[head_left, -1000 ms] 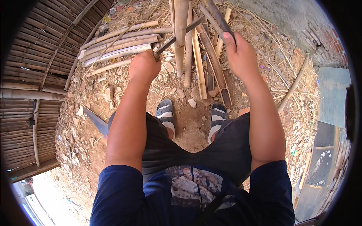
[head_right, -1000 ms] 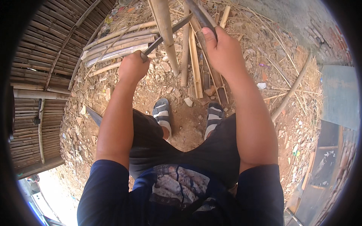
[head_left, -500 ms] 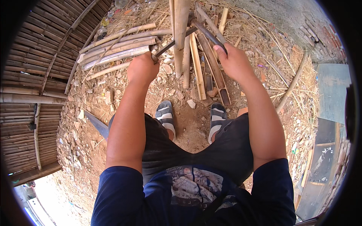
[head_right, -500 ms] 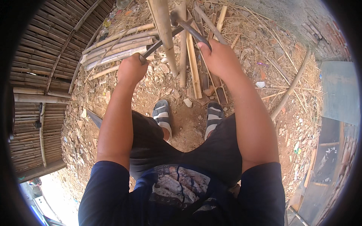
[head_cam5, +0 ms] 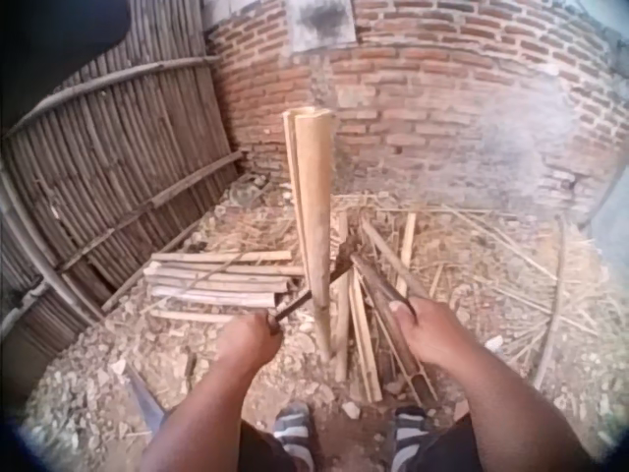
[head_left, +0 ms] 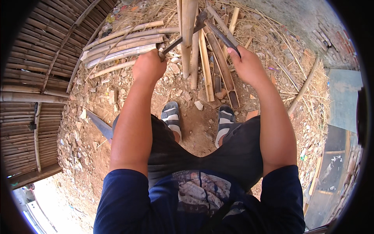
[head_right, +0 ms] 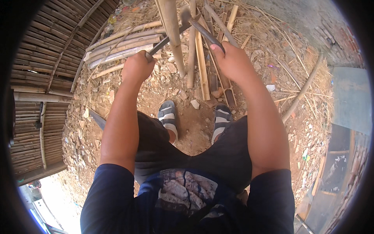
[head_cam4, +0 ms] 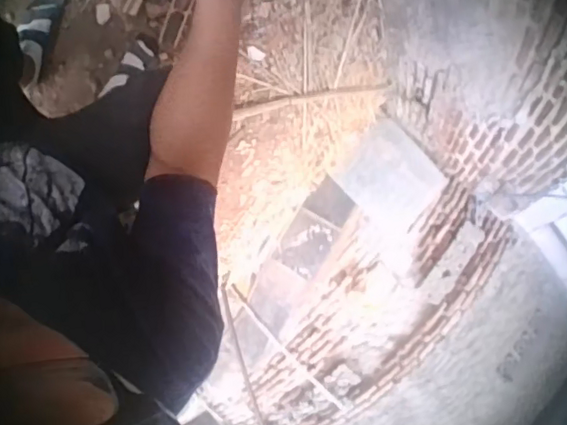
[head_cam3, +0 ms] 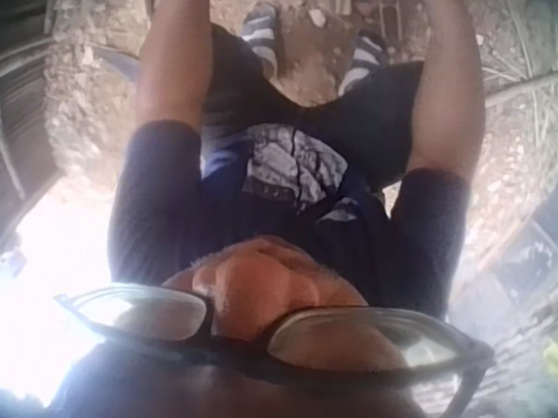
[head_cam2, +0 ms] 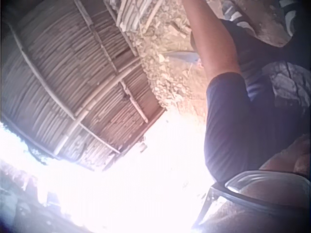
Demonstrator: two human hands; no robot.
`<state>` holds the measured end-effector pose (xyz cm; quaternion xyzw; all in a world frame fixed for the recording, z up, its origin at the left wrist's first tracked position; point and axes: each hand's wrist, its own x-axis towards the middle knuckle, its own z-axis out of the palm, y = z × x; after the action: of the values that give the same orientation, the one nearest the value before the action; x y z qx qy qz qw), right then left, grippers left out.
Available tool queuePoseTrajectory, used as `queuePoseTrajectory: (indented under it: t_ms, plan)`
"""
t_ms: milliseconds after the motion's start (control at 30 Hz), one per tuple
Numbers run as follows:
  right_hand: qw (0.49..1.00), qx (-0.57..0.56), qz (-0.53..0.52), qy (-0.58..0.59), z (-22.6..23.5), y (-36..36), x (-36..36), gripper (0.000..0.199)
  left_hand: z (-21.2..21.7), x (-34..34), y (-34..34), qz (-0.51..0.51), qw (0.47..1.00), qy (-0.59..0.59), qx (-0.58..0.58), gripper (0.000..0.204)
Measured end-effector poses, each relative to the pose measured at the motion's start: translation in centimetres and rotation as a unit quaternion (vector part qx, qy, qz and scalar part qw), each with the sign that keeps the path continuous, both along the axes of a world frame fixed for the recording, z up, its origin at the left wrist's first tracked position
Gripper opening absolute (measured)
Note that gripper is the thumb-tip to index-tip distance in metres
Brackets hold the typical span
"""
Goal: The person splits bamboo pieces by hitting a knife into the top of the bamboo stalk with a hammer and then pulling the knife down through the length of the bamboo.
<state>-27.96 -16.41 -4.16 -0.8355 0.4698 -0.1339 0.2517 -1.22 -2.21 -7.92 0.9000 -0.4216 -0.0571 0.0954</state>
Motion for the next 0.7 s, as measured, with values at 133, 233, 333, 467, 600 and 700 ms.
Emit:
queuePoseTrajectory:
  t_ms: [133,233,333,467,600,700]
  plan:
    - [0.998,0.005,-0.021,-0.063,1.3,0.6,0.5,0.058,-0.1,0.3,-0.1,0.006,1.0,-0.001,-0.007,0.034]
    - [0.982,-0.048,-0.01,-0.183,1.9,0.7,-0.6,0.057,-0.5,0.6,0.3,-0.002,1.0,-0.006,-0.007,0.034]
    - [0.965,-0.075,-0.006,-0.252,1.3,1.0,-0.1,0.056,-0.3,0.7,0.3,0.004,1.0,0.002,-0.002,0.034]
    - [0.999,-0.034,-0.011,-0.027,-2.6,-0.5,0.8,0.057,0.0,0.2,-0.1,0.002,1.0,-0.007,-0.008,0.036]
    - [0.998,0.014,-0.044,-0.037,1.1,0.5,1.0,0.06,0.3,0.5,0.3,0.015,1.0,0.002,0.003,0.036]
    - [0.986,-0.053,-0.03,-0.154,1.9,1.0,-0.2,0.057,0.0,0.6,0.5,0.013,1.0,-0.009,0.011,0.032]
